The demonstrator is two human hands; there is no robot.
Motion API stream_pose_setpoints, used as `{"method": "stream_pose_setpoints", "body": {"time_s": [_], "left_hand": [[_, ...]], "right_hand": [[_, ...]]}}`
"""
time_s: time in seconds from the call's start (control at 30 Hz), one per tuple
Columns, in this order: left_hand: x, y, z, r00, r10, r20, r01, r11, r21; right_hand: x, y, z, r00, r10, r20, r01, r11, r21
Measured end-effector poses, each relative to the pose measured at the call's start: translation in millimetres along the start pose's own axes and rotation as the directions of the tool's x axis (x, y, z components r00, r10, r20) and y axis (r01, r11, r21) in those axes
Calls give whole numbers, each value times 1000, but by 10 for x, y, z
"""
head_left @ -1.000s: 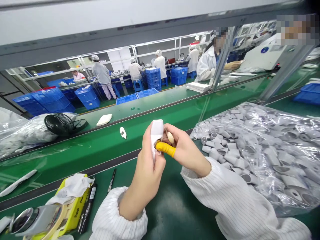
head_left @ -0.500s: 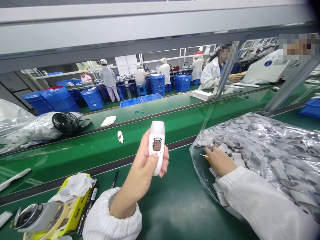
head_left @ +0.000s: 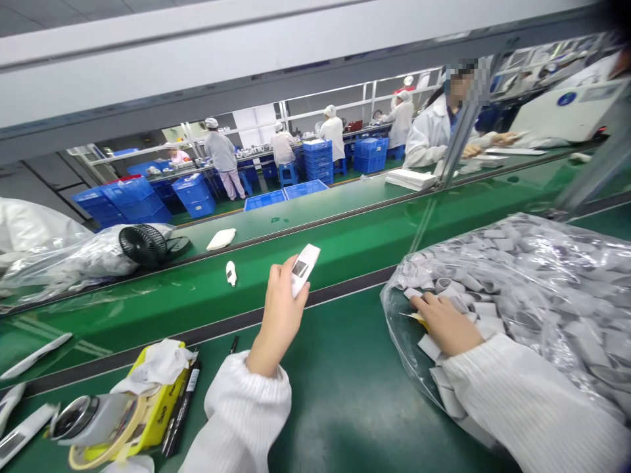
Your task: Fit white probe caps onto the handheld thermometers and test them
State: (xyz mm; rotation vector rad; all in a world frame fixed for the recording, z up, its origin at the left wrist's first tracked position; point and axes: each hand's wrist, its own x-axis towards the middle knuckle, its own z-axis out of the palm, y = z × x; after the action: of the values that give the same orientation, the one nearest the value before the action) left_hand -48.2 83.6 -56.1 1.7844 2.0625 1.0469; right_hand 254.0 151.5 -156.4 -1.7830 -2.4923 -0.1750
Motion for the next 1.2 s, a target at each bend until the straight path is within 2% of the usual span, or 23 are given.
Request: {"method": "stream_pose_setpoints", "body": {"time_s": [0.07,0.13,0.2,0.3,0.37,0.4,0.47,0.53,0.6,0.67,0.77,0.83,0.9,1.0,1.07,1.13,1.2], "left_hand": [[199,-272,150,994,-105,12,104,991,79],[374,-551,287,977,-213,-6,211,964,160],[503,-789,384,954,-296,-43,298,929,219],[635,-1042,397,926,-368,-89,378,888,262],[716,-1166,288,908,-401,-126,420,868,266],[758,-1225,199,894,-420,-155,447,855,262],[839,-1339,-22,845,-476,-246,528,814,240],[895,-1446,-242,761,-547,-349,630,752,192],[912,-1531,-397,675,-614,-408,708,695,126],[893,-1586,-462,617,-662,-426,747,663,51],[848,-1614,-443,580,-699,-419,743,665,-80],[840,-1599,-412,589,-707,-392,703,687,-184],[861,-1552,-388,622,-699,-351,632,714,-302],[920,-1403,-352,698,-654,-293,468,725,-505],[936,-1241,-327,755,-600,-265,324,693,-644],[902,-1029,-318,809,-530,-253,166,619,-767],[803,-778,-342,851,-461,-252,20,508,-861]], "right_hand": [[-17,37,67,999,-27,-43,28,999,22],[-25,61,139,986,-46,-163,56,997,56],[-22,73,208,953,-53,-300,85,992,95],[-2,70,269,882,-83,-465,186,966,180],[13,61,263,851,-86,-518,228,949,217],[20,55,248,856,-79,-512,222,948,226],[31,44,205,898,-44,-437,160,960,231],[39,29,162,943,-24,-332,108,965,238],[46,5,135,966,-4,-257,71,966,249],[54,-31,127,971,11,-237,55,961,270],[69,-83,130,957,26,-289,68,948,312],[80,-94,136,948,20,-318,95,935,341],[93,-80,150,940,12,-342,136,904,405],[113,-25,179,923,19,-385,207,818,536],[128,6,173,930,39,-366,218,741,635],[148,2,117,957,114,-266,154,578,801],[178,-55,4,969,204,-141,64,343,937]]}}
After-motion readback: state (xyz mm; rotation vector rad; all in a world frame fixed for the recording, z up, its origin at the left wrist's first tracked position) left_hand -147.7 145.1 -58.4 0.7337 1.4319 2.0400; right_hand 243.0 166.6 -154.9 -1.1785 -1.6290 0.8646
